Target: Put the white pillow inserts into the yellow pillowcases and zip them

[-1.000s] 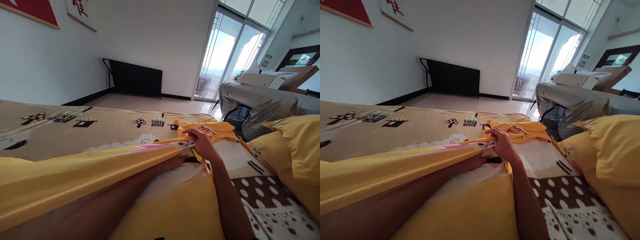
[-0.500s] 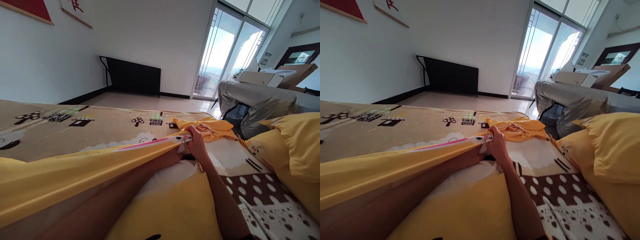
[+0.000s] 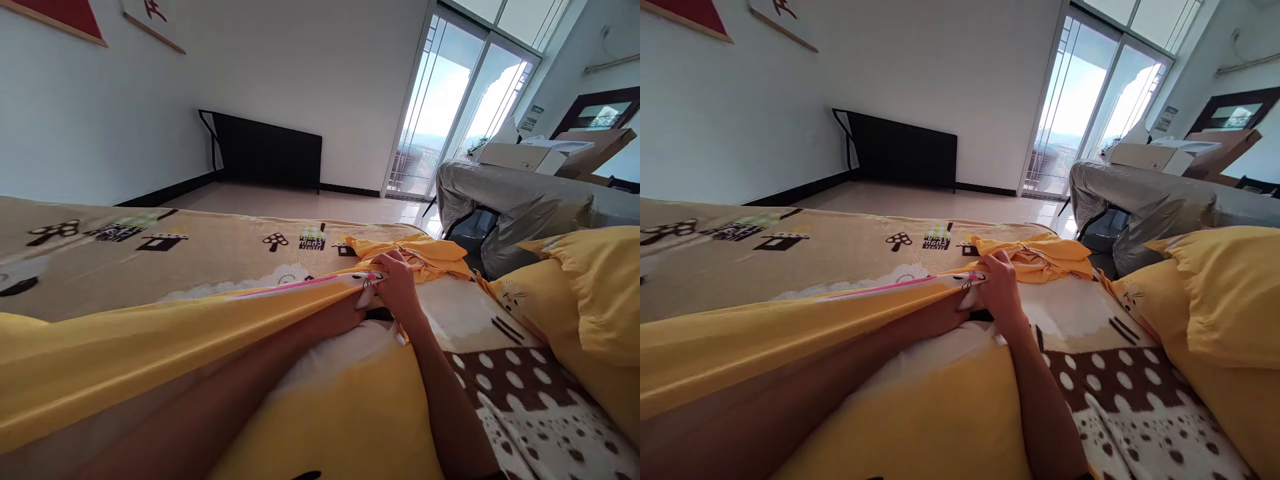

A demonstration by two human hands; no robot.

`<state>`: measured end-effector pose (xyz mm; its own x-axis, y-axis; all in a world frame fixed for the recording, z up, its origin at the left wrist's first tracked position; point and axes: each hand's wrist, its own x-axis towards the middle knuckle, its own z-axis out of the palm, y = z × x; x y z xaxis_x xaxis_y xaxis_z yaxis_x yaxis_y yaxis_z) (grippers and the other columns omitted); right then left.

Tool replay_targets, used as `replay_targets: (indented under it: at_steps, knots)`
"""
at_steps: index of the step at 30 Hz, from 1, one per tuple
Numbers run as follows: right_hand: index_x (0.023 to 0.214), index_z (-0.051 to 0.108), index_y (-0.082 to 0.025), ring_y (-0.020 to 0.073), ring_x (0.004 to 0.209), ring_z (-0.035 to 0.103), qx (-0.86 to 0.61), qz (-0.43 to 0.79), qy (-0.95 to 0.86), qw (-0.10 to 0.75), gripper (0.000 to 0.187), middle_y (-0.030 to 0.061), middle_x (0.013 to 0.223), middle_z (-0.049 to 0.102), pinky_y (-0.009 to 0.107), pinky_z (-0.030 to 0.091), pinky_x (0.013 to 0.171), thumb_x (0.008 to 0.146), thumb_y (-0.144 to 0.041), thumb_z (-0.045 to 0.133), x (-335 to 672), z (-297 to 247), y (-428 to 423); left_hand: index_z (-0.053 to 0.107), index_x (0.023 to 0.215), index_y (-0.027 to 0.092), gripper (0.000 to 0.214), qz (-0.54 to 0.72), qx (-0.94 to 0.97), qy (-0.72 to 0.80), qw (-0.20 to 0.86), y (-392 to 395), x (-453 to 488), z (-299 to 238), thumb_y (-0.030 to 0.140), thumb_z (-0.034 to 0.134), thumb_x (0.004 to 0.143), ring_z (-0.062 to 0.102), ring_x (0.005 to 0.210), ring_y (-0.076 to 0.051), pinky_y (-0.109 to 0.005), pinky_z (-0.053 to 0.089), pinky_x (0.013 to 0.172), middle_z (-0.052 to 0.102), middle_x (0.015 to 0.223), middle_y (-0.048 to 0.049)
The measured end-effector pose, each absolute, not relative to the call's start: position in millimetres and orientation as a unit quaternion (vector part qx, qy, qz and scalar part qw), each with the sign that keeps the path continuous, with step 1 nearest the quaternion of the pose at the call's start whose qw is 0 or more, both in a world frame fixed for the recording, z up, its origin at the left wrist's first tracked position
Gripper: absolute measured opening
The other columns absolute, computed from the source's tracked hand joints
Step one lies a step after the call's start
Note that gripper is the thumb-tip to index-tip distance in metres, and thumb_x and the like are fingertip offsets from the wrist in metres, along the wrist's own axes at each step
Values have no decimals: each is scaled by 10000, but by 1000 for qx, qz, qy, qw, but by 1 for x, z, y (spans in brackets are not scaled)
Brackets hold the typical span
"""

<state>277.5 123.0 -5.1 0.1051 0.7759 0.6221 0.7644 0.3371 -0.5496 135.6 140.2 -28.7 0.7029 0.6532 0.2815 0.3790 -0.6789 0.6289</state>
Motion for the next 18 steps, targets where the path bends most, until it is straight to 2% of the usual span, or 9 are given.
replay_targets:
  at_steps: [2,5,8,15,18]
  knots:
    - [774,636,-191,171,781,568,-553,38,-672,492,280,31,813,635,259,427,717,590,-90,450,278,-6,125,471,1279,240,606,254,894,272,248,133,132,-22,120,482,685,369,1331,-245,-411,230,1163,462,1407,-34]
    - [792,622,-187,172,750,580,-534,115,-656,521,287,13,782,658,261,432,690,577,-109,449,280,-8,128,456,1284,262,558,234,913,263,206,123,128,-16,154,487,737,442,1272,-254,-415,312,1110,503,1368,-42]
    - [767,606,-181,166,729,573,-527,152,-638,540,288,4,759,656,258,432,674,550,-113,430,281,-10,131,381,1332,254,577,212,916,284,186,120,127,-16,159,462,769,472,1243,-255,-405,366,1060,474,1391,-70]
    - [777,630,-160,163,724,588,-482,211,-649,548,284,7,744,658,264,451,686,549,-127,463,283,-11,131,372,1335,219,612,212,918,304,139,124,129,-18,176,503,739,407,1289,-283,-442,297,1105,446,1403,-98]
    - [799,631,-154,164,726,593,-452,257,-645,560,266,17,766,663,261,458,671,563,-147,508,281,-9,129,400,1321,231,596,228,912,309,145,123,125,-22,180,512,738,416,1278,-278,-442,292,1116,450,1399,-81]
